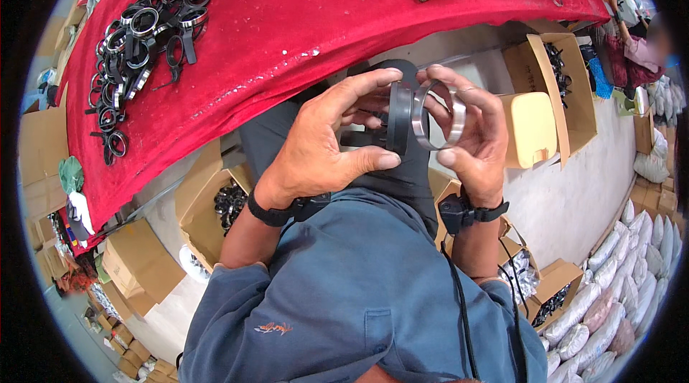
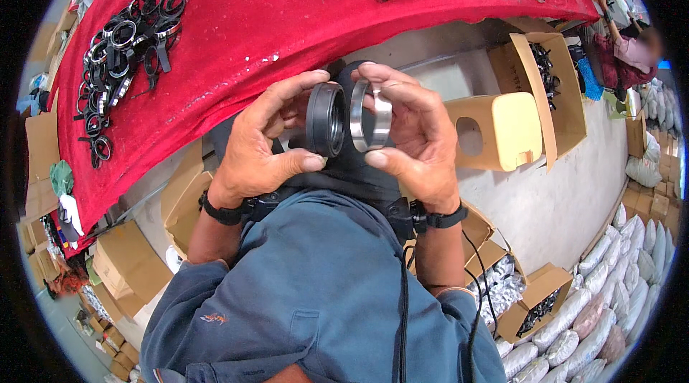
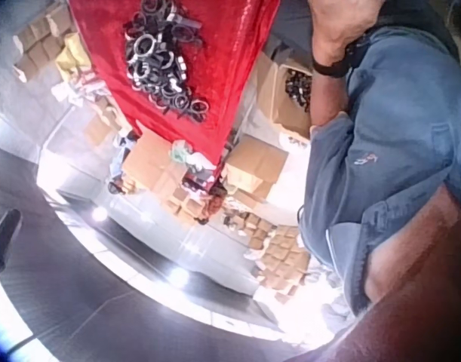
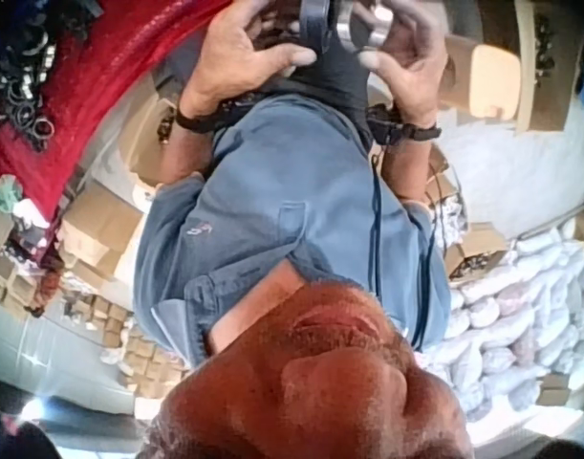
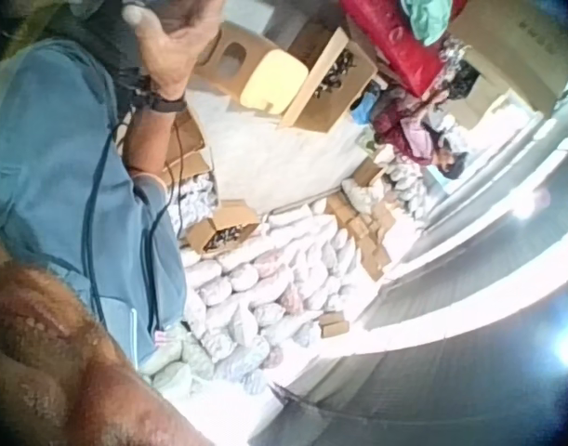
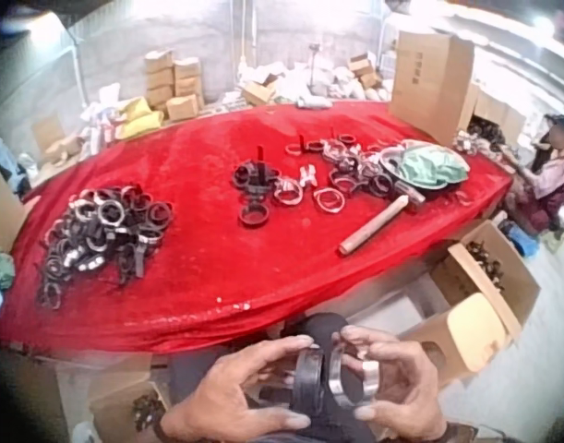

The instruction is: Assemble plastic ring components by fitting the circular pieces together.

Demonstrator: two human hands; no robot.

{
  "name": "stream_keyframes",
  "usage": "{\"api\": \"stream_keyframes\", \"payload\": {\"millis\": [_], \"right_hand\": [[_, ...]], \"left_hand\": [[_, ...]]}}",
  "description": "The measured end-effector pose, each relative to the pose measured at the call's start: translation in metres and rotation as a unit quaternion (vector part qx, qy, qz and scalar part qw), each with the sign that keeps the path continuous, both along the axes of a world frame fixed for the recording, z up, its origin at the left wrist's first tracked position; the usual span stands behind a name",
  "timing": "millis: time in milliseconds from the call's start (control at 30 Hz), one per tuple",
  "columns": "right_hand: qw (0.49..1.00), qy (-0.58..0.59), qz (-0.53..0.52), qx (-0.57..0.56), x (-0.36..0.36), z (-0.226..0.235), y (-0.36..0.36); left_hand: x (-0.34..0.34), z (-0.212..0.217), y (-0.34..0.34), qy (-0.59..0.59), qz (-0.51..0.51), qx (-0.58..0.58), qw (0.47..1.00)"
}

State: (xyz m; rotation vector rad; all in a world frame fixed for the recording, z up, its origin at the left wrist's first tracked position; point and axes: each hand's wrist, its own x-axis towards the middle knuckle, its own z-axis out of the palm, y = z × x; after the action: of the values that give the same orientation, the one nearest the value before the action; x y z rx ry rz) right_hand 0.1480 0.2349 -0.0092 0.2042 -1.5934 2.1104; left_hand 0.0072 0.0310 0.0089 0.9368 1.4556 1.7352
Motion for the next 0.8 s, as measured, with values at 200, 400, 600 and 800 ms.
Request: {"api": "stream_keyframes", "payload": {"millis": [200,400,600,800], "right_hand": [[0.988,-0.022,-0.04,0.151,0.002,0.004,-0.008],[0.984,-0.045,-0.046,0.166,0.001,0.005,-0.012],[0.985,-0.056,-0.042,0.16,-0.001,0.006,-0.011],[0.982,-0.078,-0.039,0.165,0.0,0.005,-0.012]], "left_hand": [[-0.003,0.001,0.002,0.075,0.003,-0.005,0.997],[-0.002,0.001,0.001,0.083,0.008,-0.005,0.997],[-0.006,0.005,0.004,0.082,0.009,-0.008,0.997],[-0.008,0.012,0.001,0.112,0.011,-0.055,0.992]]}}
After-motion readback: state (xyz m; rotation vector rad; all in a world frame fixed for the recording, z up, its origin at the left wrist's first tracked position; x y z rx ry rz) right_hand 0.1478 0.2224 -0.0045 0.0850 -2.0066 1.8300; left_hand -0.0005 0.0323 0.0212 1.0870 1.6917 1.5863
